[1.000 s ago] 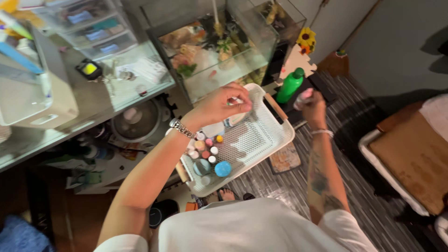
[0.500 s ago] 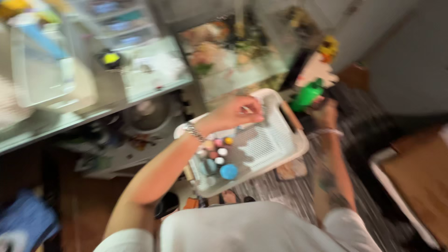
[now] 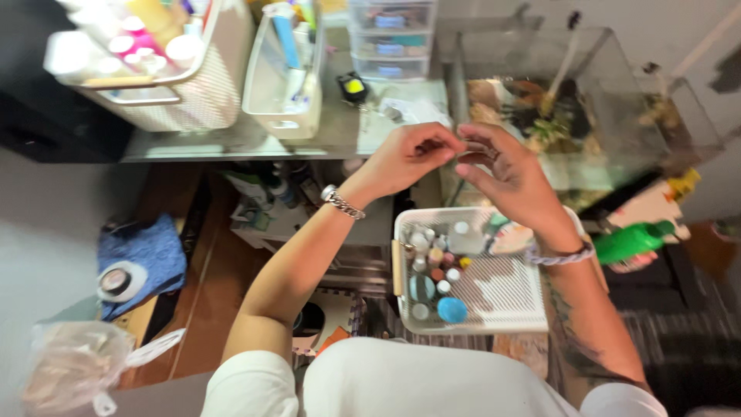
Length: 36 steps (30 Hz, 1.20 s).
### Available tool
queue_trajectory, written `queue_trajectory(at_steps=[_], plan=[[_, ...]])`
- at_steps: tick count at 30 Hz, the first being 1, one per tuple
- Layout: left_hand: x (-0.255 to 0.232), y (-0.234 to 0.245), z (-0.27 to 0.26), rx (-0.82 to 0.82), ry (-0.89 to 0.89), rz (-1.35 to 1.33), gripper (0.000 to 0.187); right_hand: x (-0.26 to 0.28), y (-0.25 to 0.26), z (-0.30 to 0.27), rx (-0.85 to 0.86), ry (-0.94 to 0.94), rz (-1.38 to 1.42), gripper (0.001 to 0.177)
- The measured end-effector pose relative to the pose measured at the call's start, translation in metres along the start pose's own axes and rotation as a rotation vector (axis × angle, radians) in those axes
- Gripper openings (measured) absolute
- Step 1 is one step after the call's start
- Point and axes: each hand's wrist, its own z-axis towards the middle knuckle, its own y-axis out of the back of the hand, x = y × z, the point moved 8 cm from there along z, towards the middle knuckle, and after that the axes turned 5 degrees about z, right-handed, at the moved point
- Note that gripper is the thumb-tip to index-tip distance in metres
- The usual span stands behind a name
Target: The person transfers various small bottles, containers, and cosmetic items from a cluttered countertop into a white plastic basket. They handle items one by one, including a green bottle, small jars, and tubes, placing them into the basket held in their left hand.
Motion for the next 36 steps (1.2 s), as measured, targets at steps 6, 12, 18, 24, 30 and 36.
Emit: queue_trajectory(at_steps=[6,12,18,24,30,36], plan=[[0.079,0.147,-0.021,-0.311,0.16,0.263,0.011,0.003,-0.034,0.031,0.036,-0.005,0.172,0.045],[0.175,0.307,0.0,-0.473,0.286,1.471,0.022,-0.013,-0.028,0.023,-0.033,-0.065,0.179,0.044],[0.279,0.349,0.011,-0.204,0.696,1.491,0.033,-0.014,0.002,-0.002,-0.104,-0.101,0.135,0.049],[0.254,0.312,0.024,-0.241,0.398,1.901,0.036,-0.009,0.019,-0.018,-0.16,-0.103,0.101,0.05],[0.145,0.28,0.036,-0.45,0.265,1.614,0.01,-0.011,0.014,-0.019,-0.145,-0.082,0.08,0.05],[0.016,0.128,-0.025,-0.411,-0.112,0.759,0.026,-0.028,0.019,-0.037,-0.203,-0.147,0.011,0.046]])
